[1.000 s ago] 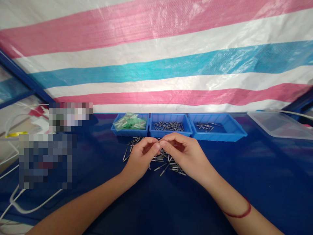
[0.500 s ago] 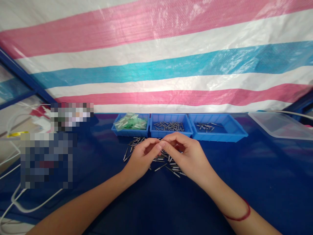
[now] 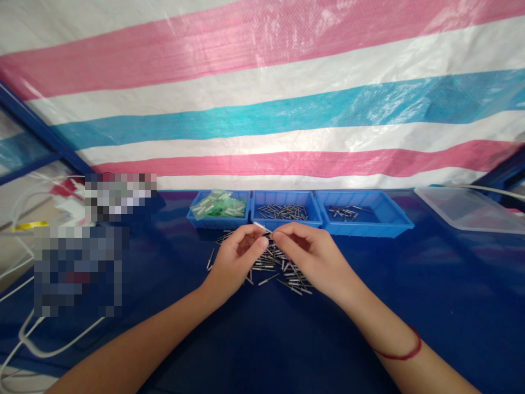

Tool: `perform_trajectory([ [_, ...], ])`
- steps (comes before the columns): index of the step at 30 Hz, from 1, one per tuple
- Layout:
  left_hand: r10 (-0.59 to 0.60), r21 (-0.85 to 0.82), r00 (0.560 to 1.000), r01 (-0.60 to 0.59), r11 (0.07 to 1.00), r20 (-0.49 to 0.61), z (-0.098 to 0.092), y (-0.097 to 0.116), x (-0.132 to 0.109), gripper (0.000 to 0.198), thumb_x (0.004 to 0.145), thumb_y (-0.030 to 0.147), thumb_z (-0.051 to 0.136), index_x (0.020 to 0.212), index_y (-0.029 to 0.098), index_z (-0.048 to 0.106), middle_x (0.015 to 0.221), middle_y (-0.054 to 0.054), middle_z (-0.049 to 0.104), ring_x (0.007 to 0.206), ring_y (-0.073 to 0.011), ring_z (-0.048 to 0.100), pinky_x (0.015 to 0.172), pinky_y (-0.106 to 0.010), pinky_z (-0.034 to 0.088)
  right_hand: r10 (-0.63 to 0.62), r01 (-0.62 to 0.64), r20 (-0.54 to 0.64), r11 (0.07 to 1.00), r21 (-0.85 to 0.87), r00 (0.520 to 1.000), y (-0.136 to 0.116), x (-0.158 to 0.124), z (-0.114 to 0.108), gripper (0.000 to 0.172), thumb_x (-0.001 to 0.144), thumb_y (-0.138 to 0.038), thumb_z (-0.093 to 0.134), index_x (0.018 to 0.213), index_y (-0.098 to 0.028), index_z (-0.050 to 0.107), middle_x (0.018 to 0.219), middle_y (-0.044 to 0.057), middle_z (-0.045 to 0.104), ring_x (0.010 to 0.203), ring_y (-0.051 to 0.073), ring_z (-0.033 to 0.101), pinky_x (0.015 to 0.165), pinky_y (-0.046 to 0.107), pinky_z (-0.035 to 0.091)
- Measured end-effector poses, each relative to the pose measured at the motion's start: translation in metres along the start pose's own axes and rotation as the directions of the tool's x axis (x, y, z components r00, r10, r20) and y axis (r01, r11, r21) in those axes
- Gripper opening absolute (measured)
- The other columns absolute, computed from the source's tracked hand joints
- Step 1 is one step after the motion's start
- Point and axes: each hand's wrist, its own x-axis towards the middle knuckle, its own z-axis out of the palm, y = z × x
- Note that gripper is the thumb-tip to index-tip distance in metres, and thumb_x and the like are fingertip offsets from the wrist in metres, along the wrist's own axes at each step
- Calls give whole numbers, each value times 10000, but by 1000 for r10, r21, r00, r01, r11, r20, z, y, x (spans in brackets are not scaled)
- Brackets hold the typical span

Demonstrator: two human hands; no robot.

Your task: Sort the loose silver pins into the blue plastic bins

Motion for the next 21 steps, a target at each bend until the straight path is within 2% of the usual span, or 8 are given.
perform_trajectory([
  [3,128,275,989,-144,950,78,-3,2,-2,303,883,348,546,1130,176,586,922,-45,651,861,-164,590,810,-293,447,160,-69,-232,933,354,959,2,6,-9,182,766,-376,672,809,-200,686,631,-19,526,515,75,422,446,220,338],
  [6,247,481,923,-368,796,296,-5,1,-5,320,897,372,529,1160,205,604,1082,-76,644,1044,-211,550,942,-363,385,320,-21,-326,741,671,890,5,16,-30,129,739,-291,701,800,-182,667,662,-34,497,488,41,373,407,197,302],
  [8,257,553,880,-455,698,399,-4,-3,-7,307,903,391,521,1153,245,622,1168,-68,620,1119,-224,511,966,-392,349,387,18,-352,651,759,852,7,22,-47,88,747,-243,684,788,-174,648,626,-45,464,465,33,344,395,191,288],
  [12,246,621,846,-518,589,472,-2,-11,-10,238,911,384,517,1057,278,673,1178,-36,619,1148,-220,482,938,-394,327,444,65,-416,618,783,794,10,25,-65,99,776,-240,601,810,-155,638,616,-29,457,462,47,336,397,217,280],
  [14,245,640,839,-533,553,486,-2,-13,-9,223,924,363,502,1020,274,682,1156,-23,628,1137,-215,481,928,-389,322,437,53,-402,621,782,805,9,24,-63,118,765,-242,574,820,-155,631,633,-20,459,474,57,351,406,230,283],
  [18,252,674,831,-552,491,497,-3,-14,-8,205,936,319,491,952,268,689,1116,-10,633,1085,-188,498,914,-370,319,413,-14,-310,619,786,856,4,20,-48,87,727,-222,587,779,-155,611,648,-22,432,491,57,341,411,215,291],
  [21,257,691,820,-571,444,512,-4,-15,-7,189,927,332,509,967,279,687,1098,-11,625,1048,-180,507,892,-366,315,388,-57,-267,651,757,882,0,17,-39,66,711,-213,618,743,-157,603,656,-25,411,494,52,326,405,202,293],
])
